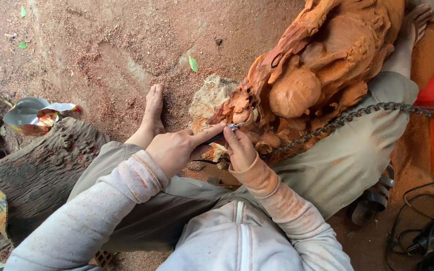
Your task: A person uses a rotary power tool to carve intricate details into a large wooden sculpture while sitting on the ground.
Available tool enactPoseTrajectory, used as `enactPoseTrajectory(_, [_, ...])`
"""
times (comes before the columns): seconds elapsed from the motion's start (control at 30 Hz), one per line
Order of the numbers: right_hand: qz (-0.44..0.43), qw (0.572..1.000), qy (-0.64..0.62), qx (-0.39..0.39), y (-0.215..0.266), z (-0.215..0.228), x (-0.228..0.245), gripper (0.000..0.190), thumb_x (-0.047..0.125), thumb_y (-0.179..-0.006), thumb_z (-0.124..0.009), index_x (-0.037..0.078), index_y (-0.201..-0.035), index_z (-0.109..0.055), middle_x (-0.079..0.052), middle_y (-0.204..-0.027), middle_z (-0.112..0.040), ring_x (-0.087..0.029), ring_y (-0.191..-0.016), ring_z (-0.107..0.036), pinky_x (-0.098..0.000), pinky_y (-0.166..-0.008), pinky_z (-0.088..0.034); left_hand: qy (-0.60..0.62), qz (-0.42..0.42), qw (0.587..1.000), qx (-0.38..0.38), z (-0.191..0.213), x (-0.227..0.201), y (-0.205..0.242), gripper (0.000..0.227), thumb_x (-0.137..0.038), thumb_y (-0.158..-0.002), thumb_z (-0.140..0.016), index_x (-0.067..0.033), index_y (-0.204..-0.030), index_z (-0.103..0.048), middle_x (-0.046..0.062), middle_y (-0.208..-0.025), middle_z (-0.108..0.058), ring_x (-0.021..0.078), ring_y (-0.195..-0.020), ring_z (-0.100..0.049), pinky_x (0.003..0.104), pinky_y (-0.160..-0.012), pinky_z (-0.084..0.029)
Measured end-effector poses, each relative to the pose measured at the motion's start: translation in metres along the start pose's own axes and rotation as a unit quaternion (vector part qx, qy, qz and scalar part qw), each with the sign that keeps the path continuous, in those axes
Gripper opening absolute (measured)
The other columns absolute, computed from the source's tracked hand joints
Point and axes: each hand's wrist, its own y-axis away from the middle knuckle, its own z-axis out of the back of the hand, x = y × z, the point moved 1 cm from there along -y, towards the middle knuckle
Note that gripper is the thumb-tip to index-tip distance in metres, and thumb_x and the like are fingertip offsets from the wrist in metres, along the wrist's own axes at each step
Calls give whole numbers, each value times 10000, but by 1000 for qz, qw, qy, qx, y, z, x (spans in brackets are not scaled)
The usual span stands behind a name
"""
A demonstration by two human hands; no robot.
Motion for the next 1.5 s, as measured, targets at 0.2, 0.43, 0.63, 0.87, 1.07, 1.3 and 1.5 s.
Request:
enactPoseTrajectory(0.2, [30,997,64,-28,15,-43,64,377,413,-998,-610,97,-794,-620,24,-577,-487,-3,-501,-426,-141,-458,-308,10,13,1000,-19,7,-13,6,579,-485,-1036,-429,-549,-1575,-227,102,-813,-668,371,-653,-734,479,-574,-618])
enactPoseTrajectory(0.43, [26,987,-42,156,5,-6,30,410,288,-1101,-428,-69,-1200,-603,-211,-1232,-689,-244,-1147,-651,-333,-1066,-501,25,39,999,-21,7,-24,9,576,-494,-1045,-409,-541,-1583,-206,76,-824,-676,327,-675,-748,440,-568,-627])
enactPoseTrajectory(0.63, [67,997,24,24,18,-26,46,384,343,-1063,-525,-2,-952,-651,-71,-810,-606,-103,-780,-553,-224,-742,-472,70,63,995,17,15,-48,17,568,-430,-1062,-359,-454,-1610,-210,82,-867,-676,344,-712,-751,434,-610,-634])
enactPoseTrajectory(0.87, [85,993,34,77,11,2,7,498,328,-1102,-389,-77,-1107,-680,-264,-1064,-728,-304,-1038,-707,-404,-944,-560,58,76,995,24,3,-51,19,599,-456,-1034,-374,-453,-1604,-190,117,-932,-660,434,-745,-745,520,-635,-622])
enactPoseTrajectory(1.07, [88,992,36,81,14,0,10,511,324,-1103,-392,-70,-1058,-716,-242,-999,-740,-259,-948,-715,-348,-863,-579,76,82,993,30,5,-53,25,604,-426,-1033,-372,-411,-1612,-201,149,-949,-665,480,-785,-735,547,-678,-620])
enactPoseTrajectory(1.3, [95,987,116,62,22,-5,7,445,297,-1085,-485,-85,-1018,-704,-282,-980,-741,-318,-878,-704,-431,-778,-591,127,76,988,38,-4,-52,29,615,-417,-1033,-375,-321,-1620,-219,209,-992,-689,528,-852,-718,592,-729,-608])
enactPoseTrajectory(1.5, [209,954,204,61,16,3,29,458,273,-1114,-423,-59,-982,-709,-229,-835,-709,-285,-704,-651,-372,-688,-559,286,8,958,-2,-21,-59,25,726,-298,-1017,-467,-212,-1642,-109,319,-1086,-657,588,-923,-673,637,-763,-585])
